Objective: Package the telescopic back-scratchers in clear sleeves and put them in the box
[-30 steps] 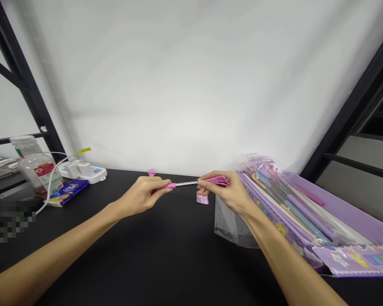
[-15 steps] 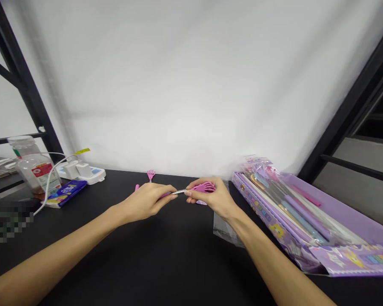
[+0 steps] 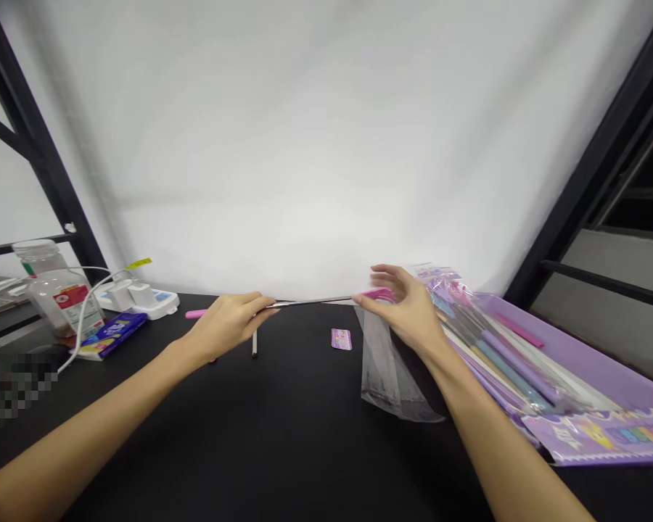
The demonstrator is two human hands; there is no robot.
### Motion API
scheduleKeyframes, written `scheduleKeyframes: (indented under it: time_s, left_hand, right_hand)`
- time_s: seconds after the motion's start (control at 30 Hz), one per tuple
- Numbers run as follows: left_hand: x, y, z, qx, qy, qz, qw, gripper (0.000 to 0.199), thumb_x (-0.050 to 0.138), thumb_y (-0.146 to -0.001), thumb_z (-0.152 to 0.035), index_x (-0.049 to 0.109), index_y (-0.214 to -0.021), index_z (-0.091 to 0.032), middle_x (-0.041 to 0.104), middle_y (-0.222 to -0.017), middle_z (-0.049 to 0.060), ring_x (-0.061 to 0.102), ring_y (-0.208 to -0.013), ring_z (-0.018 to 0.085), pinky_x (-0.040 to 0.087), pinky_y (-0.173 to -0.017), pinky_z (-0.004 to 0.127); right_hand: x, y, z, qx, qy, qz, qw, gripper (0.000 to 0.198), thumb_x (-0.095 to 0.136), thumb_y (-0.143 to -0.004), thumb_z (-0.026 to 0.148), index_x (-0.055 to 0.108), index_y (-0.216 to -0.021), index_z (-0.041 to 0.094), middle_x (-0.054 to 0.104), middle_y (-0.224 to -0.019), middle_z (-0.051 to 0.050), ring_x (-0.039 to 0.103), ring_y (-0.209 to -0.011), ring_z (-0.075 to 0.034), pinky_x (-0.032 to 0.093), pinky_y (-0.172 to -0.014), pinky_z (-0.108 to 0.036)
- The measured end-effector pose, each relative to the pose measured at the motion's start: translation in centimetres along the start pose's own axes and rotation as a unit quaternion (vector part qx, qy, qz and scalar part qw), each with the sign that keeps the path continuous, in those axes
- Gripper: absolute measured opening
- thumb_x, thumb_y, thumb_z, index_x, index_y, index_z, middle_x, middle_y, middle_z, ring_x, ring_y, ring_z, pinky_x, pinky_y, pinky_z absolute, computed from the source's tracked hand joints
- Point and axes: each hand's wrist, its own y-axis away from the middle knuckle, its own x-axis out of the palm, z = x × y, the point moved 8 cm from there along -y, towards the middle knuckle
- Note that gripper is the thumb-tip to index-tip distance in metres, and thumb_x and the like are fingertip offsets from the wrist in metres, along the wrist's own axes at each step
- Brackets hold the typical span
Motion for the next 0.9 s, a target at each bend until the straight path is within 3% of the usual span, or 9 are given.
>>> scheduleKeyframes:
  time_s: [0.03, 0.1, 0.17, 0.27, 0.33, 0.47, 0.6, 0.7, 0.9]
  left_hand:
    - [0.2, 0.0, -0.2, 0.005, -0.009, -0.001, 1.000, 0.030, 0.039, -0.101, -0.033, 0.063, -0.093, -0.016, 0.062, -0.073, 0.002, 0.058, -0.061, 0.015, 0.038, -0.056, 0.025]
    - [0.4, 0.1, -0.8, 0.021, -0.019, -0.007, 1.000, 0.031, 0.039, -0.102, -0.032, 0.063, -0.092, -0.016, 0.063, -0.073, 0.002, 0.059, -0.061, 0.015, 0.038, -0.057, 0.025]
    - [0.7, 0.1, -1.5, 0.042, -0.018, -0.015, 0.999, 0.033, 0.036, -0.103, -0.032, 0.062, -0.093, -0.016, 0.063, -0.073, 0.003, 0.059, -0.061, 0.014, 0.038, -0.057, 0.024]
    - [0.8, 0.3, -1.1, 0.073, -0.004, -0.013, 0.997, 0.033, 0.035, -0.103, -0.033, 0.062, -0.095, -0.017, 0.063, -0.071, 0.002, 0.059, -0.061, 0.014, 0.038, -0.056, 0.024]
    - [0.5, 0.4, 0.5, 0.074, 0.002, -0.010, 0.997, 0.029, 0.039, -0.102, -0.033, 0.063, -0.095, -0.018, 0.065, -0.074, 0.003, 0.061, -0.065, 0.015, 0.041, -0.061, 0.025]
    - [-0.1, 0.3, 2.8, 0.013, -0.071, -0.002, 0.997, 0.023, 0.043, -0.100, -0.027, 0.064, -0.098, -0.017, 0.068, -0.082, 0.006, 0.063, -0.074, 0.019, 0.045, -0.070, 0.030]
    - [-0.5, -0.2, -1.2, 0.035, -0.099, -0.050, 0.993, 0.028, 0.041, -0.099, -0.023, 0.056, -0.121, -0.016, 0.066, -0.085, 0.006, 0.063, -0.075, 0.019, 0.043, -0.066, 0.030]
    - [-0.6, -0.5, -2.2, 0.046, -0.111, -0.061, 0.991, 0.029, 0.043, -0.095, -0.022, 0.058, -0.119, -0.019, 0.066, -0.080, 0.004, 0.062, -0.067, 0.018, 0.035, -0.053, 0.028]
    - [-2.5, -0.1, 4.2, -0.078, -0.158, -0.085, 0.981, 0.016, 0.053, -0.086, -0.026, 0.066, -0.084, -0.018, 0.065, -0.072, 0.005, 0.063, -0.066, 0.020, 0.029, -0.052, 0.029]
  right_hand:
    - [0.3, 0.3, 1.6, -0.077, 0.098, -0.003, 0.992, 0.049, 0.081, -0.069, 0.047, 0.067, -0.109, 0.023, 0.068, -0.114, -0.012, 0.058, -0.115, -0.036, 0.043, -0.097, -0.054]
    - [2.9, 1.7, 4.4, -0.215, 0.261, 0.039, 0.940, 0.040, 0.073, -0.078, 0.049, 0.068, -0.108, 0.024, 0.066, -0.121, -0.012, 0.047, -0.127, -0.038, 0.035, -0.103, -0.054]
    - [6.4, 3.3, 5.4, -0.273, 0.345, 0.134, 0.888, 0.033, 0.059, -0.090, 0.048, 0.067, -0.111, 0.023, 0.069, -0.115, -0.011, 0.055, -0.117, -0.034, 0.039, -0.095, -0.045]
    - [8.4, 3.7, 4.2, -0.236, 0.413, 0.204, 0.856, 0.038, 0.038, -0.100, 0.046, 0.069, -0.095, 0.024, 0.071, -0.078, -0.006, 0.064, -0.069, -0.021, 0.034, -0.061, -0.031]
    - [7.0, 2.9, 2.8, -0.208, 0.433, 0.191, 0.856, 0.046, 0.035, -0.100, 0.049, 0.066, -0.079, 0.024, 0.068, -0.067, -0.004, 0.059, -0.058, -0.018, 0.023, -0.054, -0.030]
    - [3.3, 1.0, 1.0, -0.142, 0.453, 0.131, 0.870, 0.051, 0.035, -0.098, 0.053, 0.056, -0.064, 0.021, 0.059, -0.053, -0.002, 0.054, -0.051, -0.017, 0.018, -0.053, -0.029]
    - [4.0, 1.7, 2.3, -0.160, 0.417, 0.145, 0.883, 0.049, 0.038, -0.096, 0.054, 0.053, -0.063, 0.021, 0.056, -0.051, 0.000, 0.051, -0.049, -0.015, 0.018, -0.053, -0.028]
    - [3.9, 1.8, 2.4, -0.169, 0.404, 0.146, 0.887, 0.053, 0.043, -0.092, 0.060, 0.047, -0.056, 0.021, 0.052, -0.047, 0.000, 0.046, -0.046, -0.014, 0.019, -0.054, -0.028]
    - [0.8, 0.1, -0.4, -0.154, 0.515, 0.118, 0.835, 0.042, 0.050, -0.086, 0.054, 0.057, -0.061, 0.020, 0.060, -0.059, -0.006, 0.052, -0.057, -0.019, 0.021, -0.057, -0.030]
